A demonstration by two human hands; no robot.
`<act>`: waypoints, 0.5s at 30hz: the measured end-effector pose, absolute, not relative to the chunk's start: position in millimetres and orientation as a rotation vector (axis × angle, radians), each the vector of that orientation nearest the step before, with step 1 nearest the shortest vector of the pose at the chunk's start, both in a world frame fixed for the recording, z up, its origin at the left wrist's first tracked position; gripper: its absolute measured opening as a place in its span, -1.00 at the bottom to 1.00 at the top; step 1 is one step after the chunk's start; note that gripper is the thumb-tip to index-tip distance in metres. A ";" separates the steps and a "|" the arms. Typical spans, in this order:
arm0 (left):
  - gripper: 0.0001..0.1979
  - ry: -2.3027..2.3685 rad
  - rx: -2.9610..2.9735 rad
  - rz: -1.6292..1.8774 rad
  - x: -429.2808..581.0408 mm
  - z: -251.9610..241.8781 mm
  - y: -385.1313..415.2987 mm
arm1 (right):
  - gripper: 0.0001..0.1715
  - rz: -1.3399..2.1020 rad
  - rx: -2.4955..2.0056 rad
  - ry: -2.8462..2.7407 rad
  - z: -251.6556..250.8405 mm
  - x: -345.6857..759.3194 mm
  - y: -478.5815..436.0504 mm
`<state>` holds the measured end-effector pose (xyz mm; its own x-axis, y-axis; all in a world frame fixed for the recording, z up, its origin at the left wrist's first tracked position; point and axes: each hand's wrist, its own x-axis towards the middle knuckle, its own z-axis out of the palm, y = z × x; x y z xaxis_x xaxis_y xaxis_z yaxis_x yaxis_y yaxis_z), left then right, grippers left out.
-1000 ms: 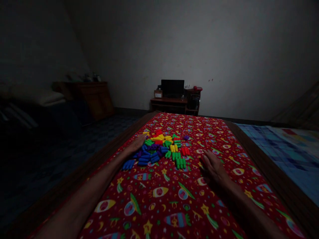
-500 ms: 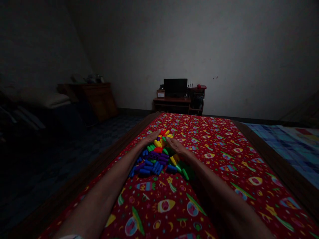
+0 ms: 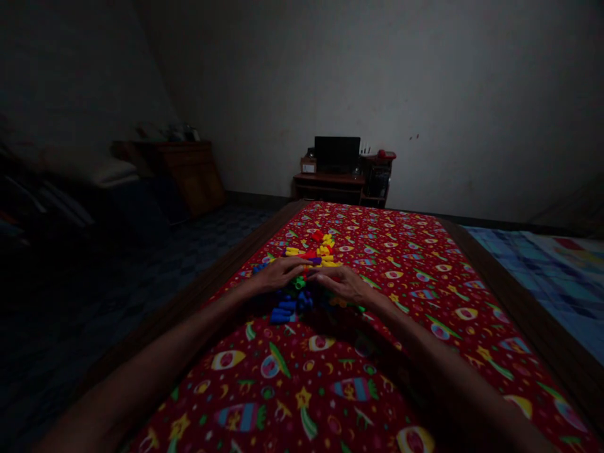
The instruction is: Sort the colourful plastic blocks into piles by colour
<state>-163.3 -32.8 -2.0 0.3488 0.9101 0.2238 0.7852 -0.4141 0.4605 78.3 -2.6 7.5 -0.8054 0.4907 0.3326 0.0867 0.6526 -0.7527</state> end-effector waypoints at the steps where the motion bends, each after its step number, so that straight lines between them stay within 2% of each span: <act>1: -0.42 1.567 2.343 0.710 -169.2 -5.6 -45.3 | -0.32 0.980 -0.502 -2.295 4.1 87.8 -6.8; 7: -0.30 2.075 2.115 0.878 -215.0 -42.0 -89.5 | -0.35 0.439 -1.018 -2.181 -52.2 144.3 -19.8; 11: -0.17 2.042 2.059 0.741 -197.0 -64.0 -84.3 | -0.26 0.449 -1.073 -2.267 -78.2 110.8 -25.7; 15: -0.14 2.003 2.152 0.833 -164.1 -61.8 -63.6 | -0.23 0.579 -0.928 -2.318 -61.6 52.4 -30.6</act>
